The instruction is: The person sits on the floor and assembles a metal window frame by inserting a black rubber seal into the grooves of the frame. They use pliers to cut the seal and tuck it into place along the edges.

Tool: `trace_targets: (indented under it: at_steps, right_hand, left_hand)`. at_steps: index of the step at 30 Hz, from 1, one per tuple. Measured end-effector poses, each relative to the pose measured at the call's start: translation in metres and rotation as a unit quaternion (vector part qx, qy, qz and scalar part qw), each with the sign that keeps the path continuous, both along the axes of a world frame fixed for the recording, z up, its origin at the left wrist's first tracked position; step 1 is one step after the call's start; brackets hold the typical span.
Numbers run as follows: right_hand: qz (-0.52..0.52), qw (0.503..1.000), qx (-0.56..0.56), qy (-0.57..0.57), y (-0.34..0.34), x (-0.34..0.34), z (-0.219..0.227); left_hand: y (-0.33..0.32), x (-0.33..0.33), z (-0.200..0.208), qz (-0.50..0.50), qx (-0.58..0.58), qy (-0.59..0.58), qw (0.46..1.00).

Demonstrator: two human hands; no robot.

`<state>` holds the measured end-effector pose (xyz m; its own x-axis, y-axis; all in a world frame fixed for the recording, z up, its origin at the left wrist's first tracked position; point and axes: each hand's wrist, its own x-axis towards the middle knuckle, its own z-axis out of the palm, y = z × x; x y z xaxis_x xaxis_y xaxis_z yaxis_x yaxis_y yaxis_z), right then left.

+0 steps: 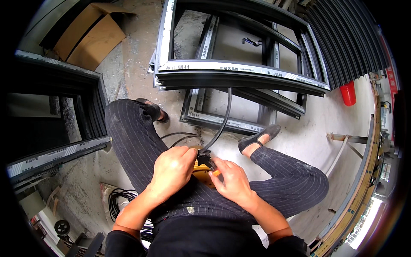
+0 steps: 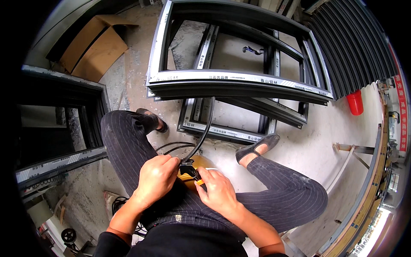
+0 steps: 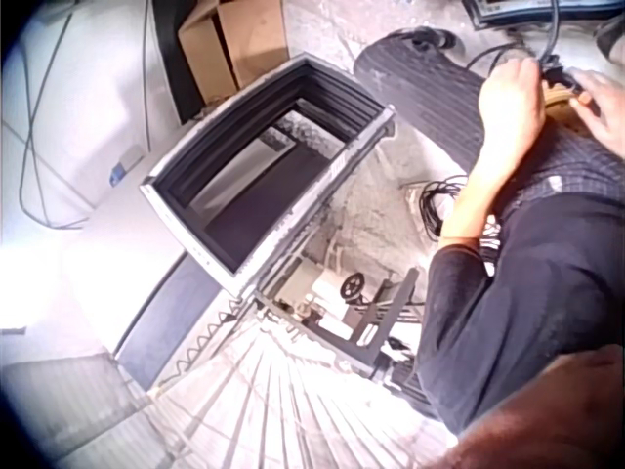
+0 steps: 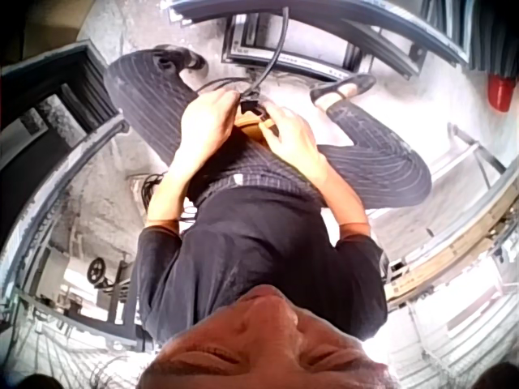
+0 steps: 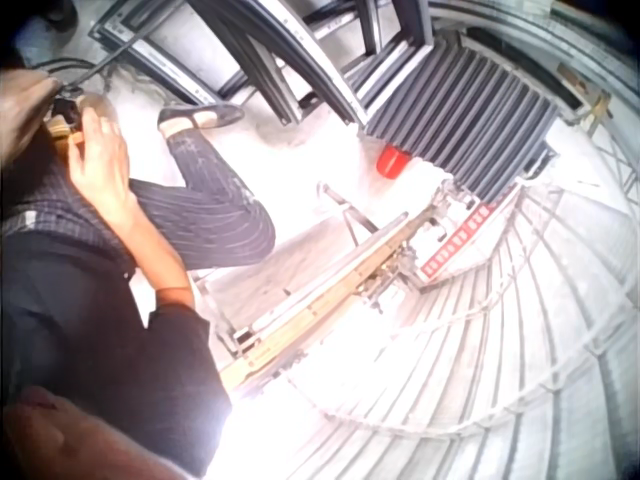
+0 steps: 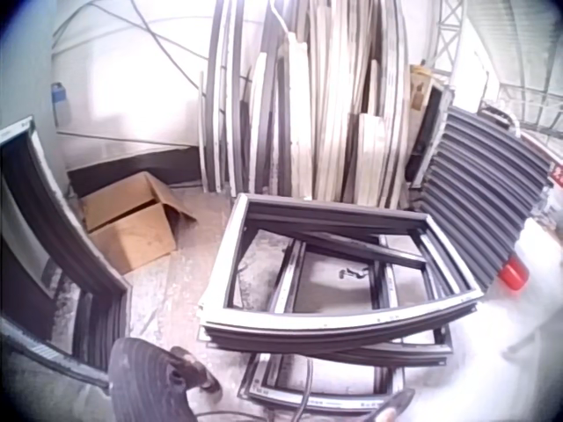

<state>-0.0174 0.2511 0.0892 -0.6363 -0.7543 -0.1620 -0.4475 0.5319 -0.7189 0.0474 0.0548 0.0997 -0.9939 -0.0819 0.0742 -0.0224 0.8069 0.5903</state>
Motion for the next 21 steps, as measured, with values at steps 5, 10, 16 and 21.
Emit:
trace_targets:
  at_steps: [5, 10, 16, 21]
  right_hand:
    - [0.001, 0.999, 0.037, 0.031, 0.004, -0.002, -0.005]
    - [-0.122, 0.980, 0.126, 0.098, 0.023, -0.033, -0.026]
    - [-0.259, 0.935, -0.158, -0.183, 0.048, -0.061, 0.046]
    - [-0.211, 0.790, -0.464, -0.342, 0.138, -0.037, 0.139]
  left_hand:
    - [-0.003, -0.002, -0.005, 0.009, 0.086, 0.000, 0.996]
    - [-0.011, 0.002, -0.001, 0.085, 0.267, -0.029, 0.959]
    - [-0.030, 0.010, -0.007, 0.095, 0.359, -0.059, 0.927]
    - [-0.039, 0.015, -0.015, 0.115, 0.415, -0.051, 0.901]
